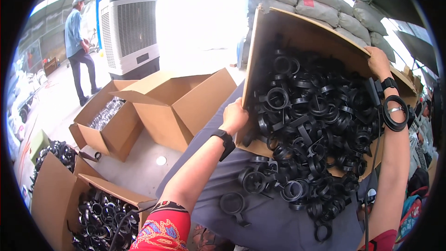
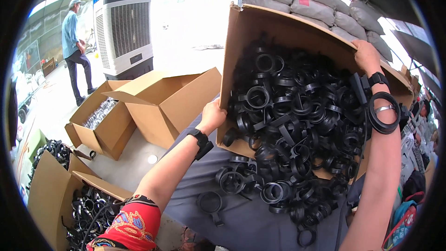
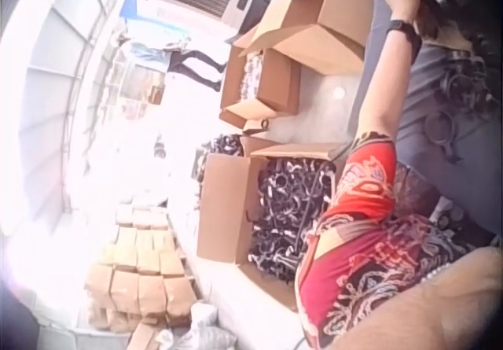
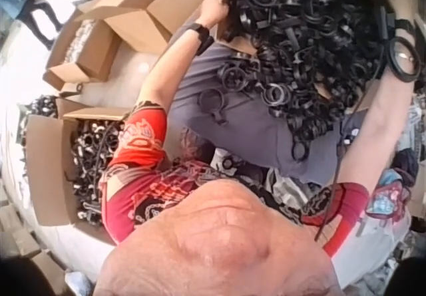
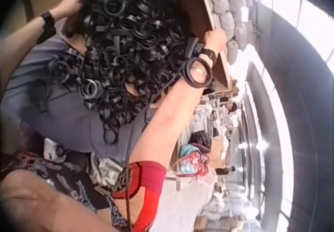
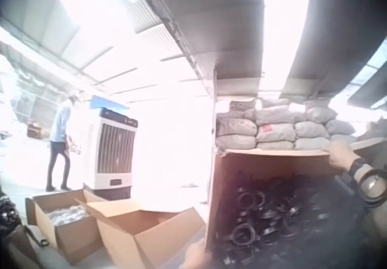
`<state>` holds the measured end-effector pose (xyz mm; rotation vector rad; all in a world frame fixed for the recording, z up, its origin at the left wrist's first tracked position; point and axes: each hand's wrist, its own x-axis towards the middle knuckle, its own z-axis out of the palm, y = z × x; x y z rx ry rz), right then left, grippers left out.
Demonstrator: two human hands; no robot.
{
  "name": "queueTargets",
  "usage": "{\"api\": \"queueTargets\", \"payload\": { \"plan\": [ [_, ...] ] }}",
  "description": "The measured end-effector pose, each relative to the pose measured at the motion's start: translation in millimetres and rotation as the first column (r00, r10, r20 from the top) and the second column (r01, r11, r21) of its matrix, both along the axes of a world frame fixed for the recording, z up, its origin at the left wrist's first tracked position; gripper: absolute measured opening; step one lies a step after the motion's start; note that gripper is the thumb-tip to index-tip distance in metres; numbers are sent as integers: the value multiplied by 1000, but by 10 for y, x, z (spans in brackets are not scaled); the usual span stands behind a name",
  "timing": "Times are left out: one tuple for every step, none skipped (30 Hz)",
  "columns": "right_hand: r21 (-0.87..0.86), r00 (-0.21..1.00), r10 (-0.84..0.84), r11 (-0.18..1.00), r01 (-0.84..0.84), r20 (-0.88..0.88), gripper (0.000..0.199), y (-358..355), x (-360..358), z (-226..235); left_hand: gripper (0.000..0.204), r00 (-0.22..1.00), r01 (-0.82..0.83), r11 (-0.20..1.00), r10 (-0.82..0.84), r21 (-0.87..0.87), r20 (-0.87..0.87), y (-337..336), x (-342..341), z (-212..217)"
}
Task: Assembling metal rings or clamps onto black plastic rings in a factory setting.
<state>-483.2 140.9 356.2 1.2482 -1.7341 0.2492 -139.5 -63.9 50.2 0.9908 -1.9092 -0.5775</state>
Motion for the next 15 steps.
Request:
{"api": "queueTargets", "payload": {
  "plan": [
    [-3, 1000, -10, 1000, 10, -2, 29, 13, 22, 2, 37, 1000, 10, 1000, -10, -3, -2, 49, 5, 51],
    [8, 1000, -25, 1000, 25, 7, 28, 27, 39, 4, 56, 996, -26, 999, 24, -22, -91, 102, 9, 102],
    [22, 999, -34, 999, 34, 17, 28, 25, 52, -8, 76, 982, -69, 997, 62, -34, -178, 173, 53, 163],
    [30, 1000, -14, 999, 13, 28, 27, 22, 39, -7, 87, 979, -99, 994, 88, -53, -182, 159, 66, 220],
    [27, 999, -18, 1000, 17, 28, 27, 28, 28, -1, 98, 976, -129, 989, 114, -73, -187, 126, 60, 314],
    [34, 998, -16, 999, 14, 58, 27, 19, 22, -5, 97, 962, -208, 967, 175, -147, -210, 146, 49, 438],
    [40, 996, -16, 999, 12, 87, 26, 29, 34, -1, 97, 963, -203, 968, 169, -149, -210, 160, 37, 577],
    [37, 996, -21, 999, 18, 88, 26, 53, 47, -6, 98, 961, -198, 963, 155, -181, -227, 174, 20, 725],
    [43, 995, -30, 999, 26, 96, 26, 69, 117, -18, 98, 959, -198, 957, 144, -213, -245, 146, 7, 849],
    [48, 994, -34, 998, 29, 105, 25, 69, 183, -23, 99, 958, -197, 950, 135, -242, -252, 74, 16, 969],
    [42, 994, -31, 999, 27, 104, 25, 60, 223, -19, 99, 958, -200, 948, 136, -247, -254, 4, 23, 1092],
    [67, 990, -50, 997, 41, 130, 25, 44, 252, -18, 101, 963, -186, 939, 116, -291, -242, -46, 36, 1239],
    [92, 985, -75, 994, 61, 154, 25, 50, 249, -9, 102, 969, -166, 928, 91, -334, -231, -67, 22, 1400],
    [99, 988, -77, 993, 64, 133, 24, 45, 225, -12, 102, 965, -152, 913, 56, -378, -255, -78, -10, 1560],
    [93, 988, -86, 993, 75, 127, 24, 57, 186, -14, 102, 964, -146, 913, 44, -382, -262, -79, -65, 1717]
  ]
}}
